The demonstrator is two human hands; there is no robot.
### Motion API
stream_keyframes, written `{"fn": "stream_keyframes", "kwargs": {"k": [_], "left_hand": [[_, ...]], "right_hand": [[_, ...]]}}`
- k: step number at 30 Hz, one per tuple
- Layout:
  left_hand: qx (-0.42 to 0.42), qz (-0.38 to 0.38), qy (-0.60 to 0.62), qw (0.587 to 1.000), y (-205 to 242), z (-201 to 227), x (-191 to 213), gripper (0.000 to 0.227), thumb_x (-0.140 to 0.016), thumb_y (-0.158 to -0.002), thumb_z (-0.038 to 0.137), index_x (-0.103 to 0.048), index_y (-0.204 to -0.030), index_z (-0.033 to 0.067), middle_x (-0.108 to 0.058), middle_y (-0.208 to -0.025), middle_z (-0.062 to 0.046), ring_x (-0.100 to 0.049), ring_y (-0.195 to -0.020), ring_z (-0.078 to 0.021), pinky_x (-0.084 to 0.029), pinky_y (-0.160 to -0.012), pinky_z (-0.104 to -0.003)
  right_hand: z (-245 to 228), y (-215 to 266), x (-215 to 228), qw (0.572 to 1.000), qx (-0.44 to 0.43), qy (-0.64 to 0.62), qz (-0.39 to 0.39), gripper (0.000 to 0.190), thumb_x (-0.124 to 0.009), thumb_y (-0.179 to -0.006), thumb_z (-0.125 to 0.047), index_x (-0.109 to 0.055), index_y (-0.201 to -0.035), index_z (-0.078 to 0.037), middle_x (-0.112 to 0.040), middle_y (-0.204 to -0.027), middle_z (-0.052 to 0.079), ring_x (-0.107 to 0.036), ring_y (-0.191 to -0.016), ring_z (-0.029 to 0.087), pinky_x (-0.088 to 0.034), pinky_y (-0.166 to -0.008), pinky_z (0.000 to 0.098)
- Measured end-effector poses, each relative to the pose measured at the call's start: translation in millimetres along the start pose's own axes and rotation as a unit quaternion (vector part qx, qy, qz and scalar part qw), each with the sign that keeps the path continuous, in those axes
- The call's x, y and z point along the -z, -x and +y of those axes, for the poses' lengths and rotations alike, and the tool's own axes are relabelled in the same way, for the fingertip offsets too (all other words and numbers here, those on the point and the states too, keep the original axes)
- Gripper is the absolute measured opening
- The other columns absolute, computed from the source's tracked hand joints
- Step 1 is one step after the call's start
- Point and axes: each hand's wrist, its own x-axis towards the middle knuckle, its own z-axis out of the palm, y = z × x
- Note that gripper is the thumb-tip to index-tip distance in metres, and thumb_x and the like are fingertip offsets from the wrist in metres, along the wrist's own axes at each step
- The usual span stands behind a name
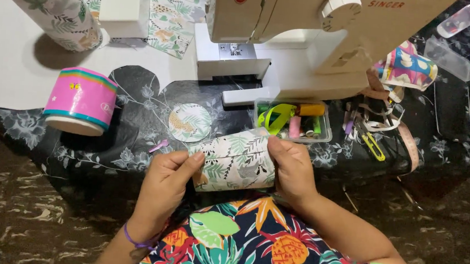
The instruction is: The person sews a cylindrical fabric sleeve with a leaf pattern using a Singer sewing machine. They then insert a pink cup into the sleeve to check the fit and trim the excess fabric at the bottom with scissors.
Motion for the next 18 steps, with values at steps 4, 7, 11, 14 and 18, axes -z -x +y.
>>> {"fn": "stream_keyframes", "kwargs": {"k": [4,7,11,14,18], "left_hand": [[-0.012,0.001,0.007,1.000,2.1,-0.4,-1.5,0.054,-0.068,-0.106,0.029,-0.043,-0.059,0.0160,-0.043,-0.056,0.005,-0.044,-0.056,-0.0077,-0.039,-0.055,-0.028],[0.006,0.011,0.056,0.998,3.6,-1.3,-3.8,0.054,-0.068,-0.106,0.025,-0.035,-0.063,0.0179,-0.026,-0.066,0.007,-0.030,-0.060,-0.0082,-0.042,-0.055,-0.027],[0.015,0.022,0.038,0.999,5.0,-6.9,-2.5,0.055,-0.067,-0.107,0.027,-0.033,-0.064,0.0180,-0.023,-0.068,0.007,-0.027,-0.063,-0.0080,-0.034,-0.056,-0.028],[0.016,0.023,0.043,0.999,6.1,-6.3,-4.2,0.055,-0.068,-0.107,0.026,-0.035,-0.063,0.0175,-0.025,-0.065,0.007,-0.032,-0.060,-0.0077,-0.031,-0.056,-0.028],[0.030,0.024,0.054,0.998,7.3,-3.1,-7.3,0.052,-0.067,-0.106,0.028,-0.045,-0.060,0.0144,-0.030,-0.062,0.005,-0.042,-0.057,-0.0078,-0.056,-0.061,-0.030]], "right_hand": [[-2.9,2.5,-3.1,1.000,0.013,0.007,-0.017,0.046,-0.062,-0.109,-0.033,-0.078,-0.083,0.002,-0.083,-0.087,0.018,-0.076,-0.073,0.024,-0.062,-0.067,0.0357],[1.9,4.2,-0.6,0.997,0.056,0.029,-0.039,0.053,-0.063,-0.108,-0.025,-0.046,-0.058,-0.014,-0.037,-0.054,-0.002,-0.029,-0.052,0.011,-0.023,-0.053,0.0296],[11.7,9.4,7.2,0.999,0.015,-0.015,-0.025,0.025,-0.072,-0.103,-0.021,-0.068,-0.087,-0.002,-0.062,-0.078,0.005,-0.054,-0.069,0.014,-0.044,-0.062,0.0303],[18.6,10.9,14.9,0.998,0.040,-0.011,-0.036,0.028,-0.075,-0.102,-0.025,-0.073,-0.091,0.001,-0.065,-0.080,0.007,-0.056,-0.070,0.015,-0.046,-0.063,0.0307],[24.5,12.0,18.3,0.996,0.084,-0.011,-0.031,0.035,-0.079,-0.098,-0.030,-0.070,-0.079,-0.002,-0.051,-0.066,-0.002,-0.039,-0.058,0.008,-0.029,-0.052,0.0266]]}}
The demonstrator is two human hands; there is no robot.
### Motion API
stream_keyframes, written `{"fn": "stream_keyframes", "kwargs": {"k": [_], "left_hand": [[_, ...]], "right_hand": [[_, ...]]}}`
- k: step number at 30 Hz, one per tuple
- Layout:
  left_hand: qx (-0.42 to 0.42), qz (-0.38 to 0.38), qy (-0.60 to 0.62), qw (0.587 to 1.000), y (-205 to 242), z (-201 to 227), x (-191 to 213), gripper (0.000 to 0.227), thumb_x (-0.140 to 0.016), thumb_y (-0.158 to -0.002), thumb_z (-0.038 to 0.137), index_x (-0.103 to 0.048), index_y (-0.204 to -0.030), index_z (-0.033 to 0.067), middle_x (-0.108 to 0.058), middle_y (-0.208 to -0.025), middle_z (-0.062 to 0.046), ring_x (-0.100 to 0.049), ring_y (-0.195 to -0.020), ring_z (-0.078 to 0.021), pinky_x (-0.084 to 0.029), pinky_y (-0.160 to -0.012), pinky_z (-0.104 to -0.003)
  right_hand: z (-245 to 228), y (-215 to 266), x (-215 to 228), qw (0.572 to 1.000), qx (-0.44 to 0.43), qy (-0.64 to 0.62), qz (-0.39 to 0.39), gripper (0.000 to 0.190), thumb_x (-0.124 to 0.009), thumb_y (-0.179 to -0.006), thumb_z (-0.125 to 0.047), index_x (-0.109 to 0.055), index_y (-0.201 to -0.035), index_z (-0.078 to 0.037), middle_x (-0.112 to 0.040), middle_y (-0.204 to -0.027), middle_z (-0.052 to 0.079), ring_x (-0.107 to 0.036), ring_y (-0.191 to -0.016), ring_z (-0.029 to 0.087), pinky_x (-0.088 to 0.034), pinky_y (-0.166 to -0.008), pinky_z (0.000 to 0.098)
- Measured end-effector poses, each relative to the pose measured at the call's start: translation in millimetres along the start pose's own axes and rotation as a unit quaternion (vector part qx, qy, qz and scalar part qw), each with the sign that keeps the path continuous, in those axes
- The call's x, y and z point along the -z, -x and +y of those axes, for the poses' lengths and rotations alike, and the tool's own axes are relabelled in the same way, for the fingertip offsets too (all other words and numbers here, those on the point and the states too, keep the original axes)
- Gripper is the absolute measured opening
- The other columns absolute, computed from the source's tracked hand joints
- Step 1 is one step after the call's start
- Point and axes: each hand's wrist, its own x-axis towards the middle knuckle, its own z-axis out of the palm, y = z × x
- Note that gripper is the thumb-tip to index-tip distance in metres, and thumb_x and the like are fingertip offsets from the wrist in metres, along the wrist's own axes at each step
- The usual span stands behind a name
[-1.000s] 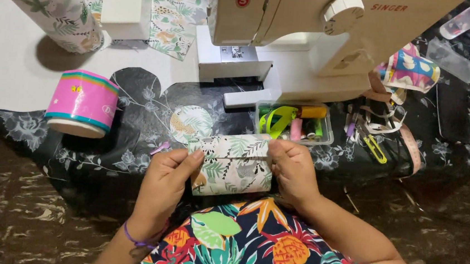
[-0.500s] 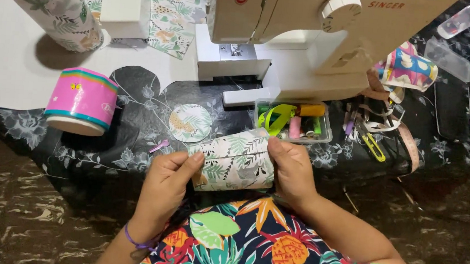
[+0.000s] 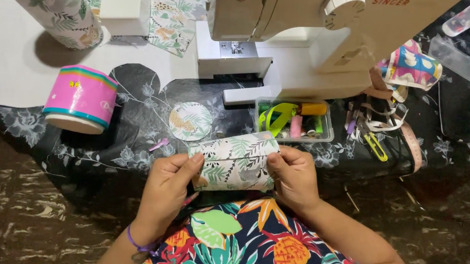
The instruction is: The person sews a cylindrical fabric sleeve with a leaf pattern using a Singer sewing machine. They then insert a pink cup into the sleeve to check the fit and trim the excess fabric at the bottom with scissors.
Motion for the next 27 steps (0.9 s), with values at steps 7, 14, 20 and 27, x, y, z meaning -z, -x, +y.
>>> {"fn": "stream_keyframes", "kwargs": {"k": [7,14,20,27], "left_hand": [[-0.017,-0.015,0.007,1.000,3.1,7.4,-5.1,0.054,-0.065,-0.107,0.025,-0.040,-0.060,0.0149,-0.028,-0.057,0.005,-0.030,-0.054,-0.0079,-0.045,-0.051,-0.028],[-0.026,-0.025,-0.002,0.999,3.6,6.8,-6.8,0.055,-0.067,-0.104,0.026,-0.041,-0.057,0.0147,-0.030,-0.057,0.005,-0.036,-0.055,-0.0069,-0.065,-0.062,-0.033],[-0.047,-0.024,-0.046,0.998,4.0,7.0,-6.3,0.056,-0.066,-0.104,0.027,-0.039,-0.057,0.0143,-0.031,-0.055,0.004,-0.035,-0.054,-0.0072,-0.064,-0.058,-0.031],[-0.046,-0.002,-0.053,0.998,4.1,-0.5,-7.0,0.055,-0.066,-0.104,0.029,-0.043,-0.056,0.0145,-0.032,-0.054,0.005,-0.053,-0.052,-0.0082,-0.061,-0.057,-0.029]], "right_hand": [[-8.4,1.4,-2.1,0.999,0.022,0.038,-0.005,0.046,-0.070,-0.105,-0.029,-0.057,-0.065,-0.008,-0.048,-0.058,0.000,-0.037,-0.055,0.010,-0.030,-0.054,0.0284],[-12.4,1.3,-5.3,1.000,0.004,-0.017,0.013,0.038,-0.070,-0.104,-0.018,-0.058,-0.069,-0.007,-0.045,-0.060,-0.002,-0.036,-0.056,0.010,-0.031,-0.053,0.0288],[-14.1,-1.1,-4.3,0.999,-0.027,-0.028,0.019,0.028,-0.071,-0.102,-0.020,-0.067,-0.081,-0.003,-0.045,-0.054,-0.002,-0.033,-0.048,0.009,-0.025,-0.047,0.0266],[-7.6,2.2,0.7,0.999,-0.002,-0.039,-0.008,0.035,-0.069,-0.106,-0.026,-0.074,-0.091,0.004,-0.078,-0.083,0.016,-0.074,-0.072,0.022,-0.061,-0.061,0.0365]]}}
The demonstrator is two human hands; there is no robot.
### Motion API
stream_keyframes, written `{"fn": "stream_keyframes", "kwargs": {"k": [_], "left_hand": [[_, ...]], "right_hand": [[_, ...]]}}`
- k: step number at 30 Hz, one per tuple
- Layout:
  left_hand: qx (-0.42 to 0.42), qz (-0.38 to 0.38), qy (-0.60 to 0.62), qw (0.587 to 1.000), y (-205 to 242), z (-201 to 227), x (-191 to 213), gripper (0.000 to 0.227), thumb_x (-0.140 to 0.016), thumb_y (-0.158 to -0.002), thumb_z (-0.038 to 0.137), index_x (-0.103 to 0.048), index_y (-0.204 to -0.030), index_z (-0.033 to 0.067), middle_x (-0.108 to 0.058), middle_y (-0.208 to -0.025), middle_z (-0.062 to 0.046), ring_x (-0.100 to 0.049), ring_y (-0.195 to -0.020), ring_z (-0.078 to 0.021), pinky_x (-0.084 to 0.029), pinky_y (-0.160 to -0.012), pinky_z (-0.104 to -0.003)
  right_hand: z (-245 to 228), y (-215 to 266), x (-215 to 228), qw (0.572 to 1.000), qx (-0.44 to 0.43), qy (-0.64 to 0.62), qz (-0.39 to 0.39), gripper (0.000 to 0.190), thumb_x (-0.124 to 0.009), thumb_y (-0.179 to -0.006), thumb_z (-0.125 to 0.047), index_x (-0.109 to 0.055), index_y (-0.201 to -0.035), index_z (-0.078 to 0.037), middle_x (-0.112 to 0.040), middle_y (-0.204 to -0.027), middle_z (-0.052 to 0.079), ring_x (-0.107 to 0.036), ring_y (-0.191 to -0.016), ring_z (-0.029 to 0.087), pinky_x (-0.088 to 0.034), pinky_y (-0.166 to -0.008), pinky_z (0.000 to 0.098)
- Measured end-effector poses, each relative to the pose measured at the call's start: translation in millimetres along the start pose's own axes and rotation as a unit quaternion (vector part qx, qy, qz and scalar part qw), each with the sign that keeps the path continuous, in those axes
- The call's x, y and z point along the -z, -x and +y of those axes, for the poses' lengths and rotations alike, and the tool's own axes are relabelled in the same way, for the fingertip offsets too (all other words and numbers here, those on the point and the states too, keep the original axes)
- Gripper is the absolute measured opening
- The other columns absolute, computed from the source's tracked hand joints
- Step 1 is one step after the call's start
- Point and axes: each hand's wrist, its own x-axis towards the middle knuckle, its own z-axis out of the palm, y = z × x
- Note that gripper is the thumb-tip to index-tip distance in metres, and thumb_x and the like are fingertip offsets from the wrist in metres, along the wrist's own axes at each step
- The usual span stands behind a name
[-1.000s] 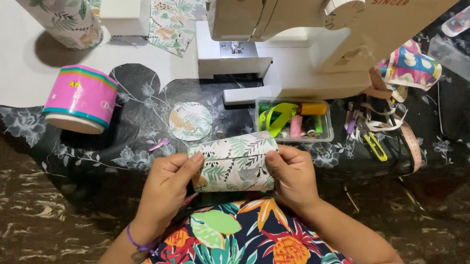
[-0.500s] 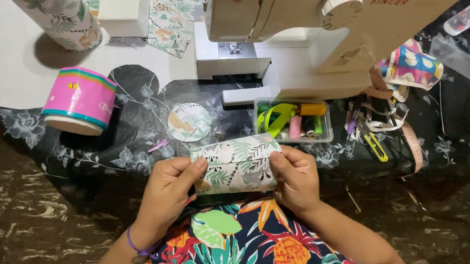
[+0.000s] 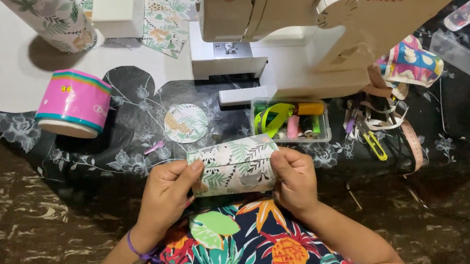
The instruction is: The person sews a cylindrical fabric sleeve with a leaf pattern using a Singer sewing machine. They then insert a pink cup into the sleeve to check the fit and trim the excess fabric at the bottom with scissors.
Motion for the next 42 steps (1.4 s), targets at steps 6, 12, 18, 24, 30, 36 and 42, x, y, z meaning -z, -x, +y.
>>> {"fn": "stream_keyframes", "kwargs": {"k": [6,12,18,24,30,36,42], "left_hand": [[0.001,-0.001,0.005,1.000,-1.3,-4.3,2.4,0.053,-0.065,-0.106,0.029,-0.047,-0.059,0.0135,-0.036,-0.056,0.006,-0.046,-0.055,-0.0072,-0.042,-0.055,-0.028],[0.014,-0.008,0.034,0.999,-1.8,-2.8,0.5,0.053,-0.065,-0.105,0.028,-0.042,-0.060,0.0151,-0.026,-0.063,0.007,-0.036,-0.057,-0.0070,-0.060,-0.057,-0.031],[0.017,-0.017,0.030,0.999,-2.8,0.6,0.5,0.052,-0.064,-0.106,0.028,-0.045,-0.060,0.0142,-0.031,-0.061,0.006,-0.042,-0.058,-0.0077,-0.061,-0.059,-0.030],[0.007,-0.017,0.029,0.999,-2.5,-4.0,1.4,0.051,-0.066,-0.105,0.025,-0.043,-0.061,0.0143,-0.031,-0.061,0.006,-0.037,-0.058,-0.0068,-0.053,-0.054,-0.028],[-0.046,-0.033,-0.028,0.998,-1.8,2.0,1.9,0.054,-0.065,-0.105,0.027,-0.049,-0.056,0.0112,-0.046,-0.051,0.002,-0.050,-0.053,-0.0088,-0.048,-0.053,-0.029],[-0.061,-0.029,-0.052,0.996,0.8,2.2,2.9,0.056,-0.070,-0.101,0.022,-0.038,-0.056,0.0147,-0.031,-0.054,0.006,-0.035,-0.054,-0.0050,-0.054,-0.049,-0.026],[-0.029,0.000,-0.023,0.999,0.5,7.2,2.5,0.051,-0.067,-0.106,0.027,-0.042,-0.063,0.0137,-0.031,-0.064,0.006,-0.030,-0.064,-0.0090,-0.027,-0.059,-0.030]], "right_hand": [[2.4,0.8,-1.0,0.981,0.143,0.129,-0.010,0.051,-0.071,-0.105,-0.042,-0.075,-0.076,0.000,-0.075,-0.086,0.011,-0.068,-0.076,0.017,-0.053,-0.065,0.0319],[-10.0,0.4,-7.2,0.966,0.192,0.171,-0.032,0.052,-0.070,-0.104,-0.040,-0.062,-0.067,-0.004,-0.057,-0.071,0.002,-0.050,-0.066,0.013,-0.038,-0.060,0.0300],[1.3,1.2,3.3,0.959,0.232,0.162,-0.030,0.041,-0.073,-0.103,-0.037,-0.078,-0.089,0.001,-0.075,-0.088,0.007,-0.065,-0.078,0.018,-0.052,-0.067,0.0340],[-5.9,-0.1,-1.8,0.973,0.175,0.148,-0.038,0.054,-0.068,-0.106,-0.045,-0.071,-0.075,0.000,-0.070,-0.079,0.005,-0.060,-0.073,0.016,-0.049,-0.065,0.0340],[1.9,4.4,9.4,0.999,-0.021,-0.041,-0.009,0.052,-0.067,-0.106,-0.038,-0.077,-0.113,0.013,-0.082,-0.101,0.026,-0.081,-0.086,0.033,-0.067,-0.065,0.0417],[-9.1,2.9,0.2,0.999,-0.035,0.026,0.013,0.042,-0.070,-0.102,-0.015,-0.059,-0.063,-0.004,-0.054,-0.061,0.004,-0.048,-0.055,0.013,-0.038,-0.051,0.0293],[-23.5,2.5,-7.7,0.981,0.074,0.170,-0.052,0.040,-0.066,-0.105,-0.023,-0.066,-0.070,-0.004,-0.061,-0.070,0.003,-0.053,-0.066,0.014,-0.043,-0.061,0.0321]]}}
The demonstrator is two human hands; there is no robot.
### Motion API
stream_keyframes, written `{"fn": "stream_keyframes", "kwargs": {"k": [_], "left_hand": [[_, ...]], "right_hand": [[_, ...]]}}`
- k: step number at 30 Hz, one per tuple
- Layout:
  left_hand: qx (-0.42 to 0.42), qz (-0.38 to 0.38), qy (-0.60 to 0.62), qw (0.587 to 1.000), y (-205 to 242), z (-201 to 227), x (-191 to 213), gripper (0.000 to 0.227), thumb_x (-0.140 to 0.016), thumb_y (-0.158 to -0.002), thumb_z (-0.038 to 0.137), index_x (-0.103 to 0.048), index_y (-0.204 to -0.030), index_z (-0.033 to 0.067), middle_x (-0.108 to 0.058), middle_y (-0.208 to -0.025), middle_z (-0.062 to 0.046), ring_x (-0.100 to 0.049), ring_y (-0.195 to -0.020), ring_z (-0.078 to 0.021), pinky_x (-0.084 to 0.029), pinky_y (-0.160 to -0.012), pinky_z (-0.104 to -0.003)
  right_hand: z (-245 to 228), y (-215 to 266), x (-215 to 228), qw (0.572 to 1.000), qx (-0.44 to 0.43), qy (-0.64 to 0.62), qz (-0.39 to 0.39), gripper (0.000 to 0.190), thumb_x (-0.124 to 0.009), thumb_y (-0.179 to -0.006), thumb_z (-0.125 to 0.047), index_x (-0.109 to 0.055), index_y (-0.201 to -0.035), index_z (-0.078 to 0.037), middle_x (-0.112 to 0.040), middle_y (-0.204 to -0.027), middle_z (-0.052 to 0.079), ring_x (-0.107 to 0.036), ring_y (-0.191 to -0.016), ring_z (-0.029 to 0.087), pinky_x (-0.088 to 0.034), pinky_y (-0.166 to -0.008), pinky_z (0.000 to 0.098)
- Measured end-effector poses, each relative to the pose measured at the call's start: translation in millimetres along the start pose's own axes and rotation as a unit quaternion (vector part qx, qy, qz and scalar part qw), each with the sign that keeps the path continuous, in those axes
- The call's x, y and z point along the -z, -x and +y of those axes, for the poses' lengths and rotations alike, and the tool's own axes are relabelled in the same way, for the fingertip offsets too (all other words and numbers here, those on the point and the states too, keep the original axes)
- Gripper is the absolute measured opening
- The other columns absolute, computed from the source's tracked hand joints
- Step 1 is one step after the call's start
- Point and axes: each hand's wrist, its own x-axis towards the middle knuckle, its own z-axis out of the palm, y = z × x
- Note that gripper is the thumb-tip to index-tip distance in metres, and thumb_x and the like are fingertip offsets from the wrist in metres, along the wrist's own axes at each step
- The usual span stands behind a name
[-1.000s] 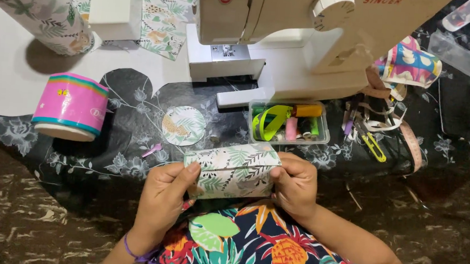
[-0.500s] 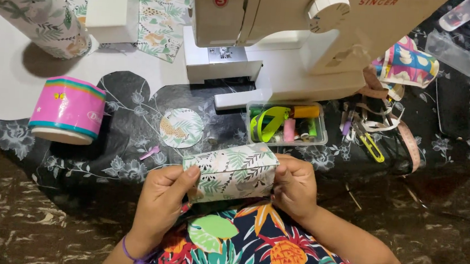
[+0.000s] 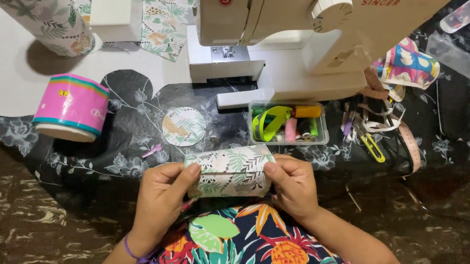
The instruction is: The person sews a cylindrical fabric sleeve with a leaf pattern using a Singer sewing machine. They then insert a pink cup into the sleeve to check the fit and trim the excess fabric at the bottom with scissors.
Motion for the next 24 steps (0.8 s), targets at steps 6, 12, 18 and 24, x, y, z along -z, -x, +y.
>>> {"fn": "stream_keyframes", "kwargs": {"k": [6,12,18,24], "left_hand": [[0.005,0.003,-0.015,1.000,0.7,-2.3,-0.2,0.053,-0.064,-0.108,0.029,-0.040,-0.063,0.0152,-0.029,-0.063,0.006,-0.029,-0.062,-0.0080,-0.026,-0.057,-0.031],[-0.009,-0.009,-0.007,1.000,3.2,1.1,-0.8,0.055,-0.062,-0.109,0.029,-0.032,-0.065,0.0169,-0.024,-0.064,0.006,-0.024,-0.064,-0.0092,-0.021,-0.060,-0.032],[-0.008,-0.012,-0.026,1.000,6.5,-0.5,2.8,0.056,-0.066,-0.107,0.028,-0.032,-0.063,0.0166,-0.025,-0.063,0.006,-0.025,-0.063,-0.0086,-0.022,-0.058,-0.031],[-0.010,0.010,-0.023,1.000,4.7,-7.7,0.2,0.048,-0.069,-0.105,0.029,-0.050,-0.065,0.0136,-0.034,-0.064,0.007,-0.032,-0.064,-0.0074,-0.029,-0.060,-0.030]], "right_hand": [[10.9,4.5,0.5,0.993,-0.025,-0.119,0.009,0.038,-0.062,-0.108,-0.013,-0.069,-0.074,0.004,-0.065,-0.077,0.011,-0.058,-0.071,0.019,-0.047,-0.064,0.0337],[10.7,4.9,0.2,0.987,-0.051,-0.150,0.026,0.037,-0.063,-0.107,-0.012,-0.070,-0.076,0.005,-0.066,-0.078,0.012,-0.061,-0.071,0.020,-0.050,-0.065,0.0343],[4.8,4.9,-1.6,0.996,-0.017,-0.090,0.022,0.036,-0.066,-0.107,-0.015,-0.075,-0.078,0.005,-0.071,-0.079,0.013,-0.065,-0.072,0.020,-0.053,-0.064,0.0333],[-4.4,1.4,-2.8,0.994,0.057,0.087,0.020,0.044,-0.064,-0.107,-0.023,-0.063,-0.067,-0.004,-0.056,-0.066,0.001,-0.050,-0.063,0.013,-0.041,-0.059,0.0313]]}}
